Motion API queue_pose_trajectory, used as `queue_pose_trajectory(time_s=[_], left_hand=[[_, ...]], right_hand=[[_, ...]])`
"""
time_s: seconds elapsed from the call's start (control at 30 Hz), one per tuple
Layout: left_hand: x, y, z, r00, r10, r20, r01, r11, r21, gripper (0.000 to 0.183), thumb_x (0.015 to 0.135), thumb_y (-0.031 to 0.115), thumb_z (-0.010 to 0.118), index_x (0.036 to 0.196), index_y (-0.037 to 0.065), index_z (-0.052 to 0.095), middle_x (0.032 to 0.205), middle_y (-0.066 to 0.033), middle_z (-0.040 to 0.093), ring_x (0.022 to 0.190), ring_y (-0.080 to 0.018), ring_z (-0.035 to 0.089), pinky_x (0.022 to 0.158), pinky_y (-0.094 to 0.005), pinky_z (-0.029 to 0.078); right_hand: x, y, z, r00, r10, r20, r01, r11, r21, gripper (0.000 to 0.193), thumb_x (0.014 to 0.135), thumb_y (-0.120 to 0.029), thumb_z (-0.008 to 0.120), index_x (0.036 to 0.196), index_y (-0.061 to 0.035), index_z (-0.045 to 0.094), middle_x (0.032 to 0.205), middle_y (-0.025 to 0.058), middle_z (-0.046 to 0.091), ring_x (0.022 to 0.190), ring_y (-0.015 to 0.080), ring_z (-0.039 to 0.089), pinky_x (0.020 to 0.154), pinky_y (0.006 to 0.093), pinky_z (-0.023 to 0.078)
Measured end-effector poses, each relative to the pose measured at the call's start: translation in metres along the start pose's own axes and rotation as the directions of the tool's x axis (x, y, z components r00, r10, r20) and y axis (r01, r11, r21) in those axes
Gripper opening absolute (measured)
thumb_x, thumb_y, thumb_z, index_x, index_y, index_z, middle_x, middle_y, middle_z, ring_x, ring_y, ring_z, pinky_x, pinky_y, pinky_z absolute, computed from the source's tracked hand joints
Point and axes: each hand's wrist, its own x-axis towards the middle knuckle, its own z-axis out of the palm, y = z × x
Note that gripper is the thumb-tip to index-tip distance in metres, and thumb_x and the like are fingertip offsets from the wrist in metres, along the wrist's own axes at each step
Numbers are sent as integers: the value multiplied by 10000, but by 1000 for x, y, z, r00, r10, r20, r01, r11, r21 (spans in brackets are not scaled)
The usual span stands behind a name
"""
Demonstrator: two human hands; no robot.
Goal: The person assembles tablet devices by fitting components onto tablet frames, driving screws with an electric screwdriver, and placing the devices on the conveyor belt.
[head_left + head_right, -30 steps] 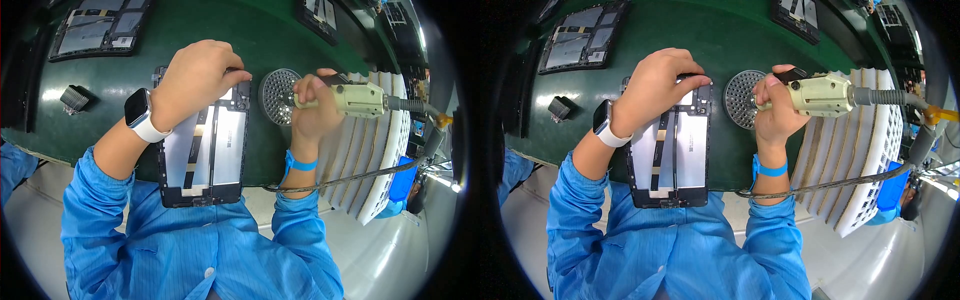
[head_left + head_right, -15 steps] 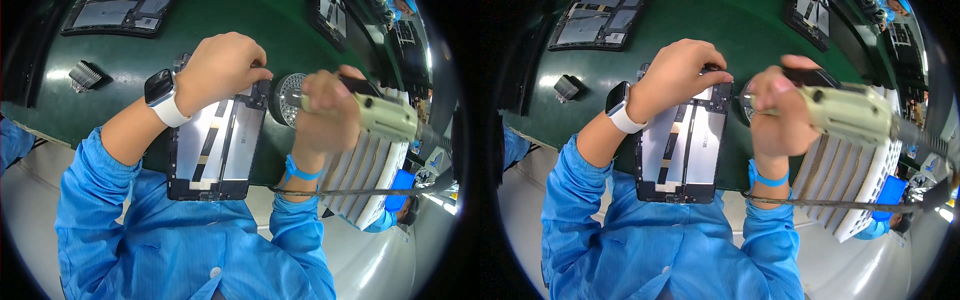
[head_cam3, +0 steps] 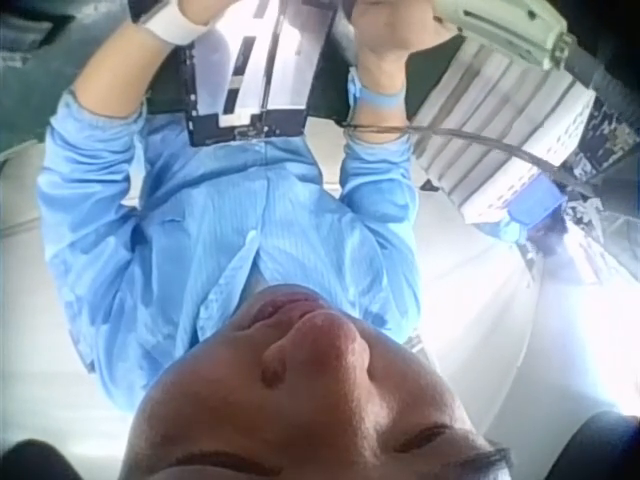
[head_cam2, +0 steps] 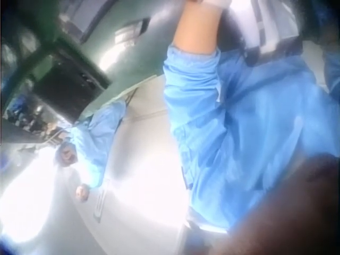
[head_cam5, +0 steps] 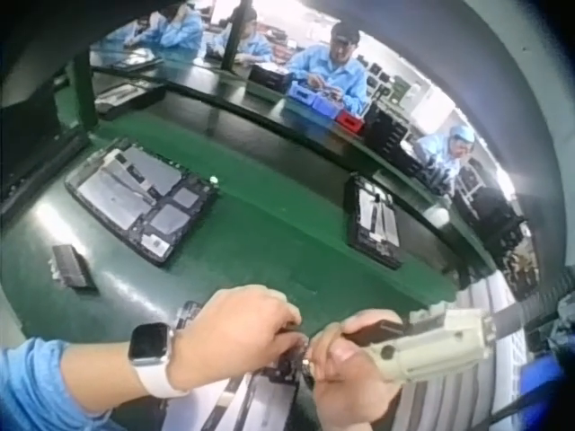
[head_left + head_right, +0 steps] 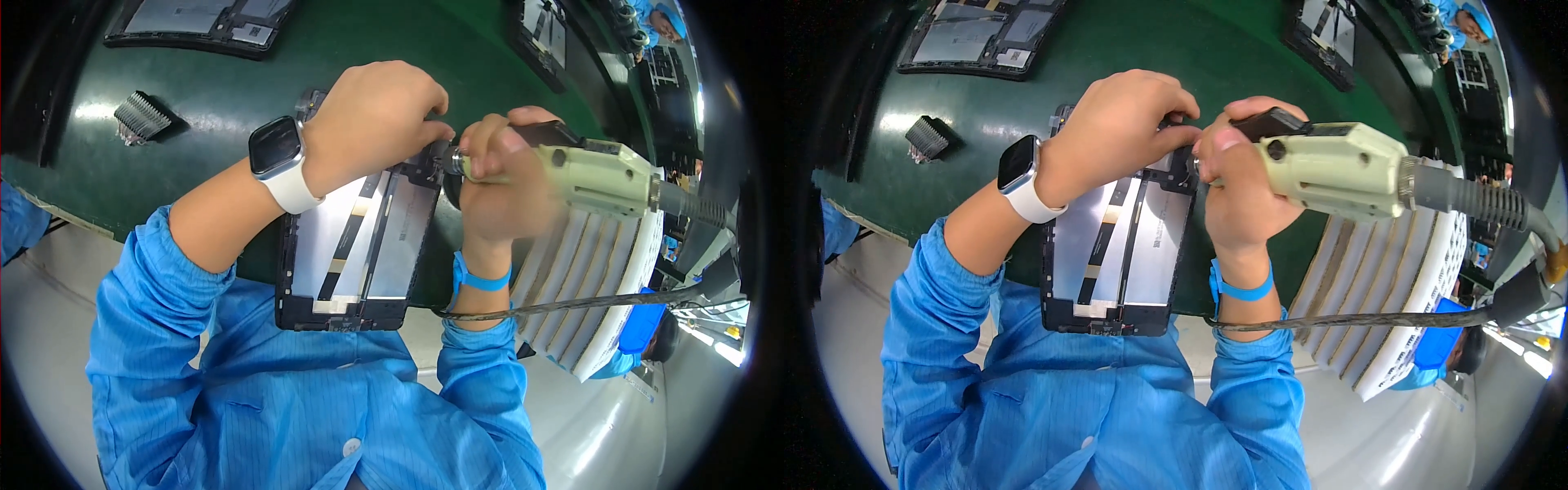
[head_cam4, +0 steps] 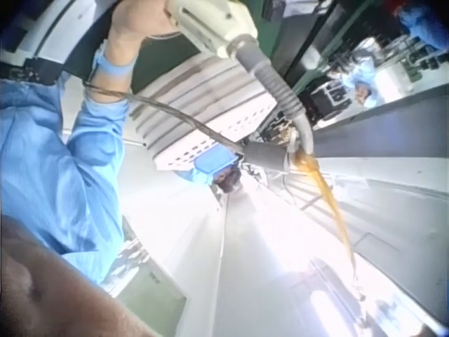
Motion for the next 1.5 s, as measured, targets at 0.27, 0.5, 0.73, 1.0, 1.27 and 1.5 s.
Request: queue_pose_trajectory(time_s=[0.27, 0.5, 0.73, 1.0, 1.27, 1.5], left_hand=[[10, 17, -6, 983, 181, 28, -179, 982, -60, 220, 746, 121, 742, 951, 48, 709, 844, -97, 627, 880, -312, 584, 751, -411, 497], [-34, 42, -40, 989, 150, 12, -150, 988, 30, 257, 763, 16, 700, 1012, -25, 655, 1063, -153, 625, 1064, -366, 567, 915, -433, 460], [-161, 42, -58, 996, -27, -90, 54, 949, 312, 370, 857, 76, 682, 1194, -37, 582, 1277, -182, 572, 1221, -337, 529, 1021, -439, 421], [-253, 77, -63, 568, -798, 200, 795, 595, 118, 668, 933, 97, 631, 1509, -4, 306, 1078, -147, 626, 916, -228, 605, 803, -319, 500], [-225, 93, -53, 602, -742, 296, 734, 368, -571, 729, 926, 23, 631, 1535, -7, 231, 907, 29, 481, 737, -49, 440, 661, -171, 372], [-201, 76, -94, 815, -540, 212, 436, 328, -838, 563, 899, 146, 687, 1375, -42, 451, 1315, -145, 559, 1194, -270, 557, 1017, -406, 442]], right_hand=[[-15, 5, -20, 999, 25, 35, -22, 997, -78, 288, 814, 58, 679, 1076, -5, 579, 966, 56, 628, 836, 108, 611, 718, 268, 527], [-6, -21, -30, 999, 34, 35, -33, 999, -26, 273, 785, 55, 685, 1034, -26, 610, 933, 42, 640, 805, 91, 606, 710, 256, 512], [6, -32, -93, 968, -211, -132, 175, 955, -241, 242, 767, 49, 713, 989, -7, 632, 921, 51, 655, 809, 95, 603, 726, 266, 504], [6, -32, -88, 942, -333, -37, 300, 888, -349, 237, 756, 30, 726, 976, 10, 641, 798, 31, 646, 675, 83, 555, 627, 260, 469], [5, -33, -85, 968, -240, -77, 209, 935, -288, 177, 767, 36, 711, 928, 17, 639, 833, 44, 655, 719, 83, 584, 642, 266, 490], [8, -27, -87, 940, -309, -145, 264, 927, -268, 170, 767, 24, 703, 928, 24, 648, 725, 35, 623, 678, 64, 557, 625, 247, 471]])
